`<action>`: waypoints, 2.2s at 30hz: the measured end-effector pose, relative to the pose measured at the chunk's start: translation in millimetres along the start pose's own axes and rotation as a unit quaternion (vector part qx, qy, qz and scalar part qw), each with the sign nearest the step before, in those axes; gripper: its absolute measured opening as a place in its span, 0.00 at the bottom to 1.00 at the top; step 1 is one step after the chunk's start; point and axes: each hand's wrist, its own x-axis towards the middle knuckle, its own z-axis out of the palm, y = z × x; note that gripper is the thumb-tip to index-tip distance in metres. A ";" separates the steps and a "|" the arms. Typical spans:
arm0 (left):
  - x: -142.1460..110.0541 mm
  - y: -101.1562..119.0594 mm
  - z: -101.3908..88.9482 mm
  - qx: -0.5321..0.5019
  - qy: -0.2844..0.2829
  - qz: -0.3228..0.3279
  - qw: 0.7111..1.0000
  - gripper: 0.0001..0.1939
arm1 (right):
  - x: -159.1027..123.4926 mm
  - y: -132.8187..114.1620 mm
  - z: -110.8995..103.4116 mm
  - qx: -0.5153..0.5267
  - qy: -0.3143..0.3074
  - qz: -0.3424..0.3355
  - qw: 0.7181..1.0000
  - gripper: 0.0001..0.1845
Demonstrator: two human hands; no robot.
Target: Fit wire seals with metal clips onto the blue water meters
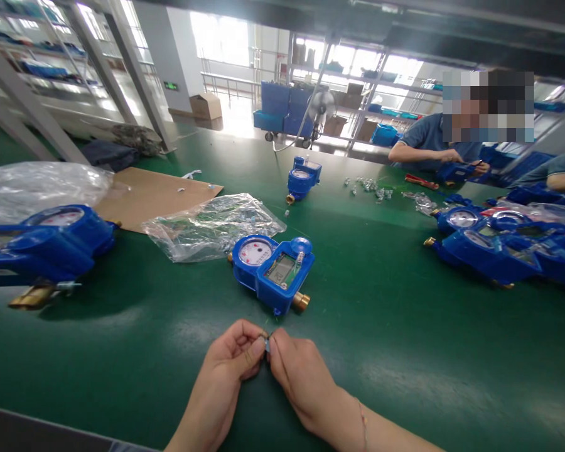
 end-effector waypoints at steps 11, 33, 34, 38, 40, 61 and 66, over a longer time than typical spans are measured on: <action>0.5 2.3 -2.1 0.178 0.003 0.109 0.978 0.07 | -0.1 -11.8 -5.0 0.625 -0.146 0.150 0.752 0.21; 21.1 2.7 -7.8 0.095 -0.083 0.021 0.992 0.14 | 3.3 -4.1 -6.7 0.476 -0.018 0.122 0.871 0.20; 22.1 2.3 -7.9 0.108 -0.080 0.034 0.990 0.12 | 3.7 -3.6 -5.2 0.551 -0.054 0.143 0.820 0.20; 25.6 1.7 -9.9 0.162 -0.065 0.077 0.982 0.10 | 7.5 -0.2 -3.1 0.733 -0.170 0.191 0.631 0.17; 25.9 3.1 -11.7 0.151 -0.077 0.047 0.984 0.11 | 8.2 0.0 -5.7 0.654 -0.136 0.181 0.722 0.18; 35.5 8.5 -6.1 0.057 -0.109 0.025 0.992 0.12 | 10.8 -5.5 -3.8 0.432 -0.024 0.123 0.893 0.19; 35.3 7.3 1.2 0.083 -0.070 0.069 0.992 0.11 | 12.6 -10.0 3.3 0.621 -0.027 0.173 0.764 0.19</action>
